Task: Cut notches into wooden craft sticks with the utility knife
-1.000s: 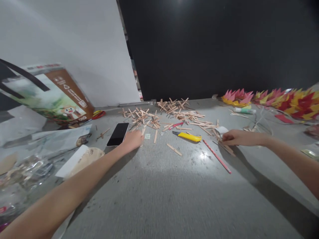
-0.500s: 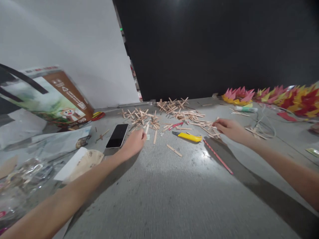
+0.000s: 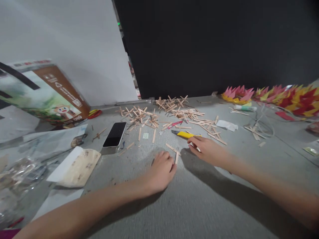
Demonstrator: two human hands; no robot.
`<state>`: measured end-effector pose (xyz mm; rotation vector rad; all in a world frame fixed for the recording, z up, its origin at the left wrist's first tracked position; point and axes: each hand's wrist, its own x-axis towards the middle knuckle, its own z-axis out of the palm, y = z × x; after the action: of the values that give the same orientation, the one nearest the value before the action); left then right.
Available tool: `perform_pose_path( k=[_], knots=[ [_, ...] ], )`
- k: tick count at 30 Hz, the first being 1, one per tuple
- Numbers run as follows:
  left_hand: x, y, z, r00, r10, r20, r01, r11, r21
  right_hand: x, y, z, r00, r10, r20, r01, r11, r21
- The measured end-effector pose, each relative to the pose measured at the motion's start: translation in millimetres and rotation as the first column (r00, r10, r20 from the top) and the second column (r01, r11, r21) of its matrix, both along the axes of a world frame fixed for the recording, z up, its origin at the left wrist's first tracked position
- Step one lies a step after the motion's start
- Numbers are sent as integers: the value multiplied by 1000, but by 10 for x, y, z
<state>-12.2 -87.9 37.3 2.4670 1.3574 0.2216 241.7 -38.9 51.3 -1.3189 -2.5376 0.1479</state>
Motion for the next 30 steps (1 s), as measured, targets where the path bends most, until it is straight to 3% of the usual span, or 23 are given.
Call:
perform_pose_path(
  k=[5, 10, 14, 20, 23, 26, 30],
  knots=[
    [-32, 67, 39, 988, -30, 154, 36, 999, -37, 19, 178, -62, 996, -49, 71, 34, 978, 206],
    [-68, 124, -40, 983, -73, 170, 80, 996, -35, 210, 298, -7, 988, -146, 56, 126, 955, 269],
    [-103, 168, -144, 979, -101, 180, 98, 995, 27, 432, 305, 3, 975, -220, 36, 208, 954, 215],
    [-107, 156, -155, 965, -131, 227, 108, 988, 110, 575, 276, -155, 990, -142, 2, 142, 989, 26],
    [-113, 108, -84, 956, -242, 167, 219, 965, 144, 553, 311, -232, 987, -160, -21, 160, 987, 5],
    [-129, 59, -23, 916, -396, 68, 378, 907, 185, 495, 362, -260, 987, -161, -24, 161, 987, -19],
    [-139, 54, -25, 913, -403, 68, 383, 901, 204, 438, 359, -236, 965, -264, 11, 264, 965, 14]
  ],
)
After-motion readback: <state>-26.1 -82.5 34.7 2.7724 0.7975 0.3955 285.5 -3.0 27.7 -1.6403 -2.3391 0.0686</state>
